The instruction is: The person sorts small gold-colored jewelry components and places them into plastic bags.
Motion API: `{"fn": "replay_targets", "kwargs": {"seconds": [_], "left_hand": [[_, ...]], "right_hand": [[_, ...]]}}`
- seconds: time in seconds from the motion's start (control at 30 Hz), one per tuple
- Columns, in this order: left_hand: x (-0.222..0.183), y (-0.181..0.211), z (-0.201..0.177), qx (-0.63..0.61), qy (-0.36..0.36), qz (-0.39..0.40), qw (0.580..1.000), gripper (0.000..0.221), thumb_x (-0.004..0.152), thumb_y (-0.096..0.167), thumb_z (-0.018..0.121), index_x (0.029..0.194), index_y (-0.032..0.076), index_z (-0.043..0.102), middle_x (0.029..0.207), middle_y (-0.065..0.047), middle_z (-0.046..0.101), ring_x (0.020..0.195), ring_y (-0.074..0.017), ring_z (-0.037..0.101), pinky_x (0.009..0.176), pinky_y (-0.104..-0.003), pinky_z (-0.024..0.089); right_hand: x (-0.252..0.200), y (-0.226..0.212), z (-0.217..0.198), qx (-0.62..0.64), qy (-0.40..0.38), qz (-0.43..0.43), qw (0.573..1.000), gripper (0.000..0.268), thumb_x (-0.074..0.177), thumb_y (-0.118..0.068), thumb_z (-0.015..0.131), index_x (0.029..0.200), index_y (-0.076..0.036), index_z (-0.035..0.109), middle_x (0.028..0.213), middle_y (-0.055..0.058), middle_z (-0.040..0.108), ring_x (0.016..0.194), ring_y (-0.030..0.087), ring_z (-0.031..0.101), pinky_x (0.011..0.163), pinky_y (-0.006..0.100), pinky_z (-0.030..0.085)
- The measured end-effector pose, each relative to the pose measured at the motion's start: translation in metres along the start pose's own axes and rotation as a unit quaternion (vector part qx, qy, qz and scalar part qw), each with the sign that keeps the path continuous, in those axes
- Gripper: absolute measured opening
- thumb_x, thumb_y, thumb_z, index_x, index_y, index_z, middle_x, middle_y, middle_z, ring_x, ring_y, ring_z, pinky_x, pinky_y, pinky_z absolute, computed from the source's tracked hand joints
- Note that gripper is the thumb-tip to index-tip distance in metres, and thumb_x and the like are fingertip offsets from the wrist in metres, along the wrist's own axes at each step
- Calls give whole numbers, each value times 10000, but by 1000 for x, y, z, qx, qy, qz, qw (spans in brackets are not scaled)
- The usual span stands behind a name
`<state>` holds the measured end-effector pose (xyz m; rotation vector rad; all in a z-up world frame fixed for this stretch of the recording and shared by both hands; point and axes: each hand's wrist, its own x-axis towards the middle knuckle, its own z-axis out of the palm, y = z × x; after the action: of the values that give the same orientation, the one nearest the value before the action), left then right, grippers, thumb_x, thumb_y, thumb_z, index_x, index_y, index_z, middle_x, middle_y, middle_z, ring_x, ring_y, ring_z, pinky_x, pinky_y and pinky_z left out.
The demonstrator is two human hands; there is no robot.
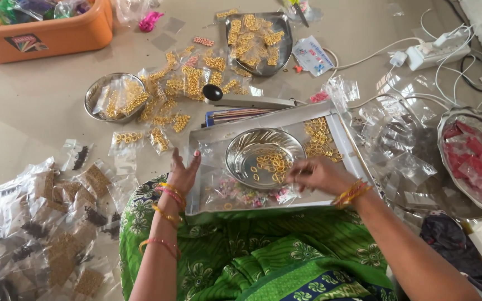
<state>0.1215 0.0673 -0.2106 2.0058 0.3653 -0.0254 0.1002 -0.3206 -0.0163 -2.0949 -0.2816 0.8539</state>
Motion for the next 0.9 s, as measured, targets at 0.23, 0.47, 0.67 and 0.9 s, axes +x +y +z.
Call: {"fn": "replay_targets", "kwargs": {"seconds": [0.23, 0.47, 0.67, 0.9], "left_hand": [[-40, 33, -12, 143, -13, -39, 989, 1100, 883, 608, 689, 1567, -49, 131, 1503, -382, 336, 1403, -497, 345, 1127, -492, 350], [-30, -26, 5, 270, -6, -38, 962, 404, 972, 302, 617, 1247, 7, 601, 1061, -296, 708, 1030, -480, 661, 926, -546, 513], [-97, 5, -10, 145, 108, 54, 982, 381, 962, 207, 585, 1325, 99, 617, 1139, -223, 704, 1003, -446, 672, 874, -510, 535], [-174, 37, -32, 106, 167, 95, 976, 384, 977, 188, 583, 1348, 91, 614, 1158, -217, 707, 1002, -419, 687, 862, -491, 542]], "right_hand": [[41, 27, -9, -246, 282, -103, 922, 298, 872, -289, 780, 1096, -95, 745, 1122, 123, 725, 1021, 268, 696, 916, 423, 558], [16, 58, -46, -411, 445, 55, 794, 788, 838, -451, 792, 1449, -24, 537, 1348, 271, 562, 1250, 438, 536, 953, 568, 476], [-23, 95, -68, -147, 388, 152, 897, 431, 995, -145, 563, 1418, -150, 642, 1283, 171, 737, 1073, 330, 764, 923, 430, 615], [-63, 100, -68, -35, 357, 59, 931, 570, 866, -54, 689, 1418, -104, 557, 1339, 152, 663, 1147, 269, 700, 1008, 386, 548]]}}
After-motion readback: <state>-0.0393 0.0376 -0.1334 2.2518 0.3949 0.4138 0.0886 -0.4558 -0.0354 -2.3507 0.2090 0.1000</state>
